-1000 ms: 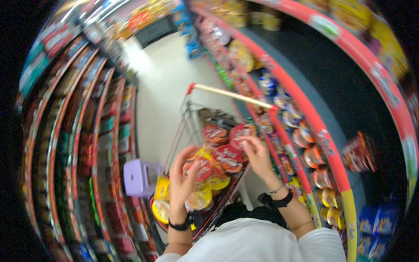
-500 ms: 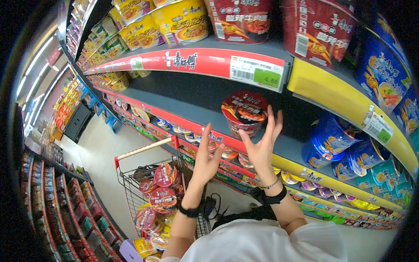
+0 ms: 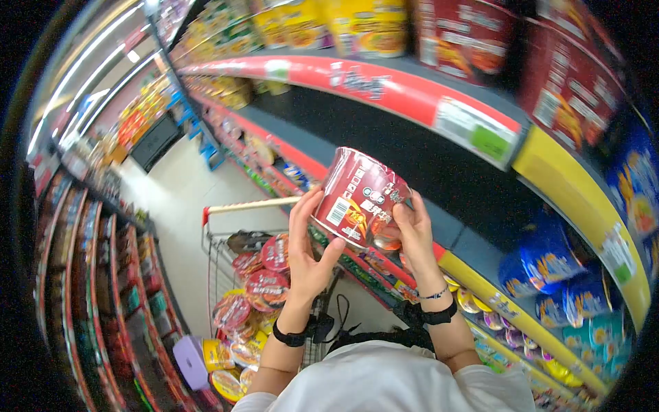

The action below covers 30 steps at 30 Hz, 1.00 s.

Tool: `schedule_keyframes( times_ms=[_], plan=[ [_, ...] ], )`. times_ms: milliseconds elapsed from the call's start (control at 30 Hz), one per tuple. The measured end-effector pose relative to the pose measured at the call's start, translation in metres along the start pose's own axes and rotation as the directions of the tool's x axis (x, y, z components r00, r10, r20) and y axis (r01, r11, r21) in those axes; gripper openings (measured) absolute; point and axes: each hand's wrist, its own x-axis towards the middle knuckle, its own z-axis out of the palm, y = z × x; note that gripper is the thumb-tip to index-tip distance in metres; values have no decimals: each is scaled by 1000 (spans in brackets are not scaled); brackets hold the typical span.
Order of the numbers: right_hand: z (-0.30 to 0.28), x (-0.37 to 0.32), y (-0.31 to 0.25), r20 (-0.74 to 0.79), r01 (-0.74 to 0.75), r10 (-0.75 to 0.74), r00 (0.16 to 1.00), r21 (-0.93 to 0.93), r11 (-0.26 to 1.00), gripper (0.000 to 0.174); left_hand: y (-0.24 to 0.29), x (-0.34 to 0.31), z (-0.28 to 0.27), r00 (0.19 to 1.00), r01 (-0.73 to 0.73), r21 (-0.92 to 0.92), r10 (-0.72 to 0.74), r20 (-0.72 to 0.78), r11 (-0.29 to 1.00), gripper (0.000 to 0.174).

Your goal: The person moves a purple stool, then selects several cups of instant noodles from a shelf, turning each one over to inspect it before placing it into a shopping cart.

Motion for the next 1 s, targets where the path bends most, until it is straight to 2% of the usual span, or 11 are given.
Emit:
schedule_keyframes(
  times_ms=[100, 233, 300, 400, 500, 600, 667, 800, 867, 933, 1000],
  plan=[
    [35, 0, 21, 134, -34, 49, 990, -112, 993, 48, 3, -20, -38, 987, 143, 63, -138, -80, 988, 75],
    [99, 1, 74, 346, -28, 130, 929, -285, 958, 51, -11, -51, -100, 958, 277, 506, -193, -214, 817, 111],
    [126, -4, 101, 474, 98, 67, 878, -315, 944, 54, -21, -67, -127, 934, 344, 529, -222, -281, 776, 112],
    [165, -4, 155, 546, -40, 192, 815, -278, 960, 48, -45, -88, -173, 857, 496, 436, -342, -385, 751, 113],
    [203, -10, 208, 671, 129, 164, 723, -364, 923, 46, -52, -100, -218, 808, 523, 323, -339, -482, 789, 114],
    [227, -7, 265, 768, 217, 202, 607, -405, 888, 46, -86, -133, -267, 836, 522, 509, -292, -464, 684, 105],
    [233, -8, 293, 838, 555, 178, 515, -485, 676, 47, -119, -163, -298, 754, 653, 496, -431, -495, 573, 94],
    [241, -16, 317, 735, 266, 495, 464, -648, 713, 41, -149, -197, -329, 634, 772, 404, -541, -553, 491, 86],
    [232, -20, 338, 766, 332, 429, 479, -611, 719, 39, -170, -218, -335, 603, 798, 460, -503, -620, 390, 87],
    [229, -25, 346, 768, 227, 468, 436, -598, 769, 40, -185, -227, -339, 627, 778, 455, -488, -607, 434, 87],
    [223, -31, 346, 742, 222, 513, 430, -638, 737, 39, -198, -229, -338, 558, 830, 468, -479, -678, 304, 85]
  ],
)
